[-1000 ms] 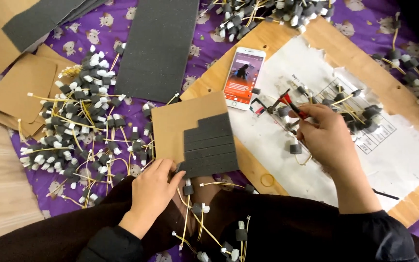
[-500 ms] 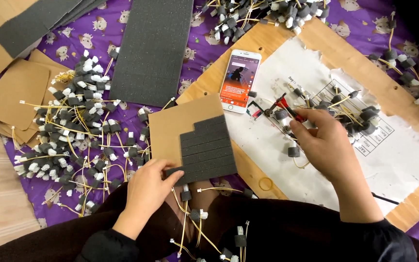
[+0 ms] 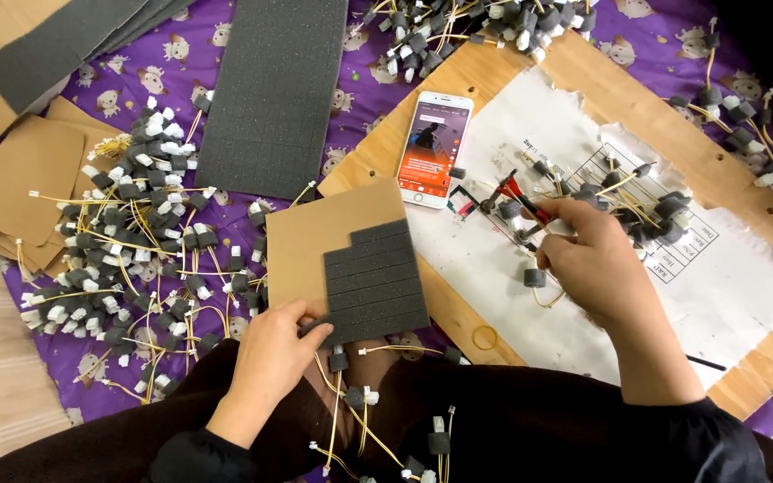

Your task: The person assembles small electronic components by pressing foam pieces onto wires with both hands, then placing the assembled pieces on a table. The foam pieces are rotated and repositioned as needed during the assembly process.

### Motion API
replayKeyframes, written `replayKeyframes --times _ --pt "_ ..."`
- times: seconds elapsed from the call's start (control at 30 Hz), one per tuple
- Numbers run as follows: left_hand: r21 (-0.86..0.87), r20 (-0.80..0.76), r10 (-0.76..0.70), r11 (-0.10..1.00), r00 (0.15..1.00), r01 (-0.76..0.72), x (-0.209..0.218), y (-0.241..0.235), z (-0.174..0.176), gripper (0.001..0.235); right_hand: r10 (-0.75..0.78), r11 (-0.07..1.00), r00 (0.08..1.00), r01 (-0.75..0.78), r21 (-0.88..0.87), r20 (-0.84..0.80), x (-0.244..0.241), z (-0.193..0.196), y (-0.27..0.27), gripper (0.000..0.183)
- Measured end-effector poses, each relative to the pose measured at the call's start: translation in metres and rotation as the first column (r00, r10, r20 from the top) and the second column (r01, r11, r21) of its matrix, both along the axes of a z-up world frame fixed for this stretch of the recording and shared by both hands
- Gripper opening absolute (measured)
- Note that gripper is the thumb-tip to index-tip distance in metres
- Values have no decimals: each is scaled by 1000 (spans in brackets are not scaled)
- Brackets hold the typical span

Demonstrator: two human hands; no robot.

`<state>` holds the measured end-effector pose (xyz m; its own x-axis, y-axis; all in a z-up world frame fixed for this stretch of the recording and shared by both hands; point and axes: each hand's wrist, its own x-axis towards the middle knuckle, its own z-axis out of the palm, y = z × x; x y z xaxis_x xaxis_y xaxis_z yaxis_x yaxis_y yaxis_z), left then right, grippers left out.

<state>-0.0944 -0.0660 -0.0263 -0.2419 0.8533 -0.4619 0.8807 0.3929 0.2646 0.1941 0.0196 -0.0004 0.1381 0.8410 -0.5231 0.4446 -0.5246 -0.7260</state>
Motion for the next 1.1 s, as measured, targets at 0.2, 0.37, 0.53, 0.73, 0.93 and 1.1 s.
replayKeyframes --times 0.2,0.37,0.53,0.73,0.93,1.1 --pt "-35 -59 -49 998 997 47 -3 -4 -9 14 15 993 1000 -14 115 -5 0 -5 -6 39" --pt "-9 -94 -91 996 991 90 -15 -6 -23 22 46 980 998 -51 194 31 0 -7 -5 35" --pt "262 113 -24 965 993 -7 6 19 13 10 42 974 997 -56 218 69 -1 -5 -5 31" --pt "257 854 -54 909 518 -329 82 57 -5 34 11 970 998 -25 240 58 2 -17 -5 30" --pt "-26 997 45 968 70 -251 133 81 -49 45 5 963 998 -21 268 59 3 -21 -4 26" --pt "1 1000 7 971 30 -241 142 90 -53 50 7 963 999 -15 268 31 4 -22 -3 24"
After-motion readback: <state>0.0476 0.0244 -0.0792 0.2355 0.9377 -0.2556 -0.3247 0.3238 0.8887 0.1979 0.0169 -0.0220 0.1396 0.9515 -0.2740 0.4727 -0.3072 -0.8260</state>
